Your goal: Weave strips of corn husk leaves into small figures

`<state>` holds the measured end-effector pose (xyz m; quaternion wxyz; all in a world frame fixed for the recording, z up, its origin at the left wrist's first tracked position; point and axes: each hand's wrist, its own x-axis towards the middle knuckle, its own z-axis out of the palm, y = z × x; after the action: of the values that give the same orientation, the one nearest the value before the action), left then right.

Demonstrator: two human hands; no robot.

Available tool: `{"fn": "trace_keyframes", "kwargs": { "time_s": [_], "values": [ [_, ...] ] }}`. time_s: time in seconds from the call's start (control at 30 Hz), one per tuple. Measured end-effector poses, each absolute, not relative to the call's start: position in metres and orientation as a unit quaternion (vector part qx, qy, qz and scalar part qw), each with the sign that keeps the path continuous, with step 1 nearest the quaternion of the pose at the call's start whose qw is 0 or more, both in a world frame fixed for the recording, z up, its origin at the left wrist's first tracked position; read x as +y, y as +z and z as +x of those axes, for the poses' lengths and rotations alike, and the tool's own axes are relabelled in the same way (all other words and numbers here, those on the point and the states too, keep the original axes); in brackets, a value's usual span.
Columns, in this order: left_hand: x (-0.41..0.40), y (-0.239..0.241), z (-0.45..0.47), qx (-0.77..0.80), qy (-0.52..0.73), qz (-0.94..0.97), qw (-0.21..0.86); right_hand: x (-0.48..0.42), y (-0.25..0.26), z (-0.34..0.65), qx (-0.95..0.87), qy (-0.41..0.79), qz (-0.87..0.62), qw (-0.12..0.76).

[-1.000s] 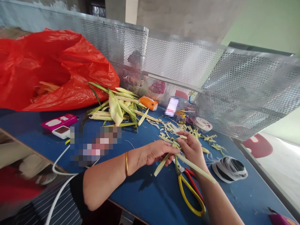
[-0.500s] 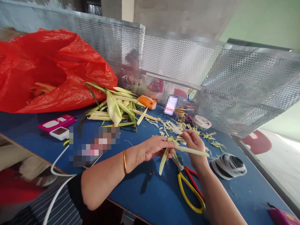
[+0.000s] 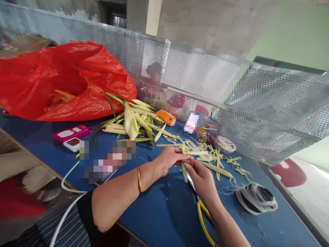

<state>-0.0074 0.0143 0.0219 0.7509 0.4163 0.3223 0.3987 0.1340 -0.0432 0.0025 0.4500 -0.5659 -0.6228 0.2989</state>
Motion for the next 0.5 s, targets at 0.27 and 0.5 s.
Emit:
{"fn": "trace_keyframes", "kwargs": {
  "time_s": [0.27, 0.5],
  "values": [
    [0.014, 0.019, -0.006, 0.374, 0.382, 0.475, 0.699, -0.045, -0.007, 0.126, -0.6, 0.33, -0.577, 0.445],
    [0.017, 0.018, -0.004, 0.35, 0.39, 0.472, 0.709, -0.048, -0.006, 0.119, -0.606, 0.308, -0.56, 0.474]
  ]
}}
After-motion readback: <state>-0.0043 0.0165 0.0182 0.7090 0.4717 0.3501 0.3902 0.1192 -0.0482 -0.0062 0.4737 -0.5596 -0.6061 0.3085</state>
